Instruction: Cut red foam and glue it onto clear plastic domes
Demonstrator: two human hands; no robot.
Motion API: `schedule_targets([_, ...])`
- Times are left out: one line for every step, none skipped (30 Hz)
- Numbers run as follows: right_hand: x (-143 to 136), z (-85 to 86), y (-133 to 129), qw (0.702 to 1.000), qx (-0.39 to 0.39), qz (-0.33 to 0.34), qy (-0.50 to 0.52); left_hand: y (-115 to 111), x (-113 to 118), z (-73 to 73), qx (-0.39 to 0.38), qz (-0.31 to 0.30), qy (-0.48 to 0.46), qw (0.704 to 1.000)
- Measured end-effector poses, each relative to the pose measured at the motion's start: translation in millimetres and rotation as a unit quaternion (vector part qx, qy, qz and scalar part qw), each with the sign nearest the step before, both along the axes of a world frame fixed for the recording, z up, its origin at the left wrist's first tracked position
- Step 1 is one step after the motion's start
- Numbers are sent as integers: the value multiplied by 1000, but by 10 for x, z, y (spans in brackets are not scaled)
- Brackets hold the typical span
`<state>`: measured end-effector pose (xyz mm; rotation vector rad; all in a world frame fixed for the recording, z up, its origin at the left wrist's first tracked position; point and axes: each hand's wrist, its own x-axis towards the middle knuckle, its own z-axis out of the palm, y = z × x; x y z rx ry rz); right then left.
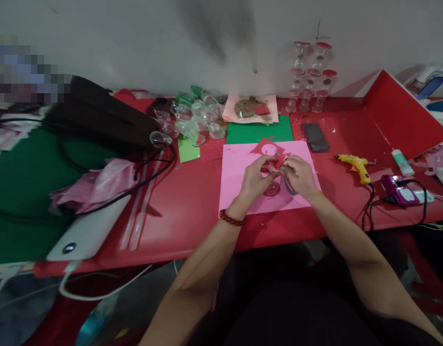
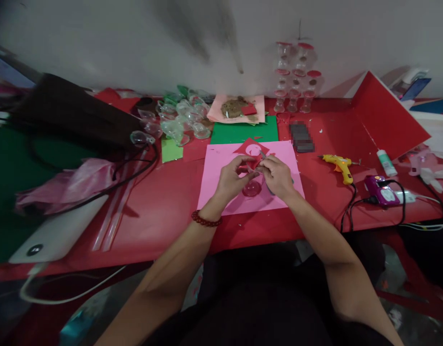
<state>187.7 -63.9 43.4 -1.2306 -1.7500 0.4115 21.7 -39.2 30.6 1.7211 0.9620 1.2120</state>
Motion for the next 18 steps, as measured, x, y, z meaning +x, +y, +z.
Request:
schedule_targets([1, 7, -6, 1000, -5, -4, -4, -3, 4, -17, 7, -3, 7, 1000])
schedule_targets([2, 13, -10, 1000, -11, -6, -8, -4, 7, -37, 12, -6, 13, 1000])
schedule_targets([3, 16, -11, 1000, -19, -6, -10, -5, 8, -57, 15, -7, 20, 1000])
schedule_targets([3, 16, -9, 1000, -27, -5, -11, -3, 8, -76, 18, -8, 25, 999])
schedule_targets([3, 13, -5, 999, -32, -4, -9, 0, 6, -92, 21, -9, 28, 999])
schedule_targets([2, 8, 1, 999, -35, -2, -4, 5, 2, -105, 24, -11, 28, 999])
schedule_targets([0, 1, 8, 999, -34, -1, 5, 12, -4, -113, 26, -15, 26, 999])
schedule_targets([-2, -5, 13, 999, -31, 0, 18, 19, -11, -117, 26, -21, 23, 999])
schedule_targets([-4, -10, 17, 999, -28, 4, 33, 26, -18, -118, 25, -27, 20, 999])
schedule_targets([-4, -11, 17, 998, -27, 12, 49, 32, -25, -116, 22, -33, 15, 999])
schedule_targets([-4, -7, 13, 997, -27, 22, 63, 37, -31, -114, 19, -38, 10, 999])
schedule_targets([-1, 2, 6, 996, -27, 35, 72, 40, -37, -112, 16, -42, 5, 999])
schedule_targets([4, 18, -3, 996, -25, 48, 74, 43, -42, -112, 13, -43, 0, 999])
schedule_targets([10, 37, -15, 996, -19, 61, 69, 45, -47, -113, 10, -43, -4, 999])
schedule_targets([17, 59, -26, 996, -9, 70, 58, 45, -52, -114, 7, -43, -7, 999])
schedule_targets([24, 79, -35, 996, 4, 75, 46, 46, -57, -115, 4, -44, -10, 999])
schedule_targets([31, 96, -42, 996, 17, 78, 32, 45, -63, -115, 2, -47, -12, 999])
schedule_targets([40, 107, -44, 996, 29, 80, 20, 45, -69, -114, 2, -51, -14, 999])
